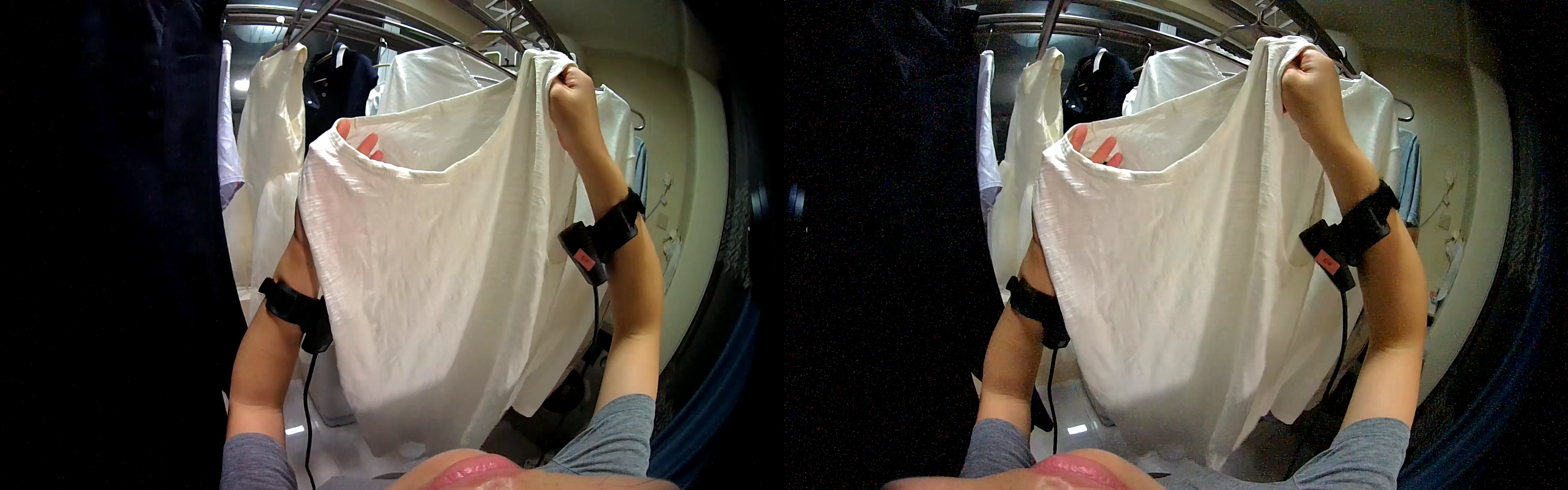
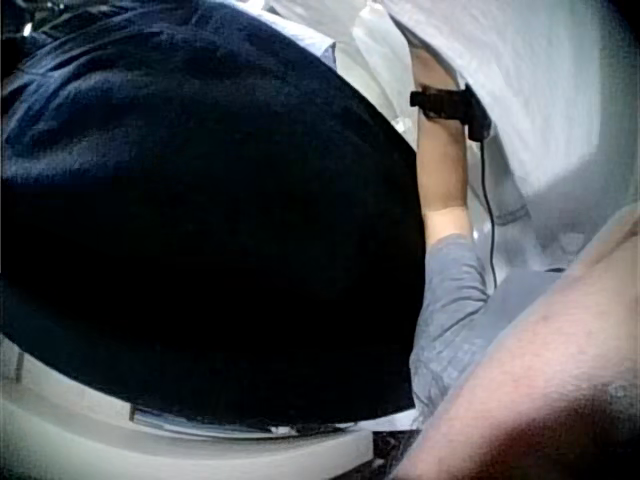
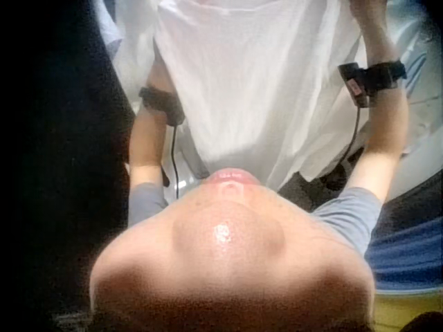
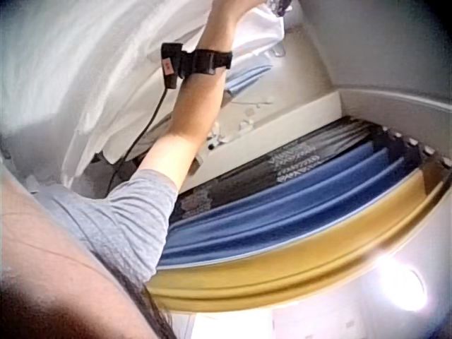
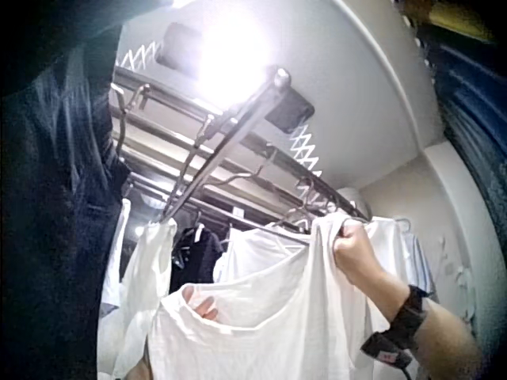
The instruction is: The person takes wet laundry including a grey t-shirt, a tank top, and white shirts from washing machines by hand, puts them on hangers, and hangs the hangers onto a drying rack.
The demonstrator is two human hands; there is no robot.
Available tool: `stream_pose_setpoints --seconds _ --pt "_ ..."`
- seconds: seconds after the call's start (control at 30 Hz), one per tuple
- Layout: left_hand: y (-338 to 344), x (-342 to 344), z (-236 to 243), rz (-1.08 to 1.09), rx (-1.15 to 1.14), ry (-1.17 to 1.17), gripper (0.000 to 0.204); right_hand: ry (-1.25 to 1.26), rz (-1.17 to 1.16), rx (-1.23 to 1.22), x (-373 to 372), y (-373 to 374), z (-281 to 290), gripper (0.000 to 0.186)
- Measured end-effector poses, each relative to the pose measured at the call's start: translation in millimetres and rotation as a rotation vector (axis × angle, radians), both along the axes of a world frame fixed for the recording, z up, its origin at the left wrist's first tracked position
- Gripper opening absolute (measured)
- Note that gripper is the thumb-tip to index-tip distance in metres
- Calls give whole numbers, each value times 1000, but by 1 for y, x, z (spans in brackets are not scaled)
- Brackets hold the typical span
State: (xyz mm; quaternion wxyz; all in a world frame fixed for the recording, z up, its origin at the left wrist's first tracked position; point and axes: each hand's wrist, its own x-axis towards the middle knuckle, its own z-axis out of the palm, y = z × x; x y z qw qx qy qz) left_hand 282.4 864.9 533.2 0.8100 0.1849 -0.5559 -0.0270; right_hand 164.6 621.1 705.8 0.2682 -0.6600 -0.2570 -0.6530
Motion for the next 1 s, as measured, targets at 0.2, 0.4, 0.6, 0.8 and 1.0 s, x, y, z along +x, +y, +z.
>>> stream_pose_setpoints --seconds 0.2,0.4,0.6,0.8,1.0 --pt "-24 -4 -3 6 46 -26 57 65 -395 19 -29 -22 -24 22" --pt "-11 31 -46 216 147 -5 61 405 212 75 -11 -41 -146 37" --pt "-5 79 -100 -133 175 227 63 854 425 491 -33 -52 -264 31" --pt "16 108 -126 -63 185 318 82 659 141 373 -15 -59 -321 24" --pt "45 101 -117 22 273 225 82 472 -54 128 -32 -74 -333 22"
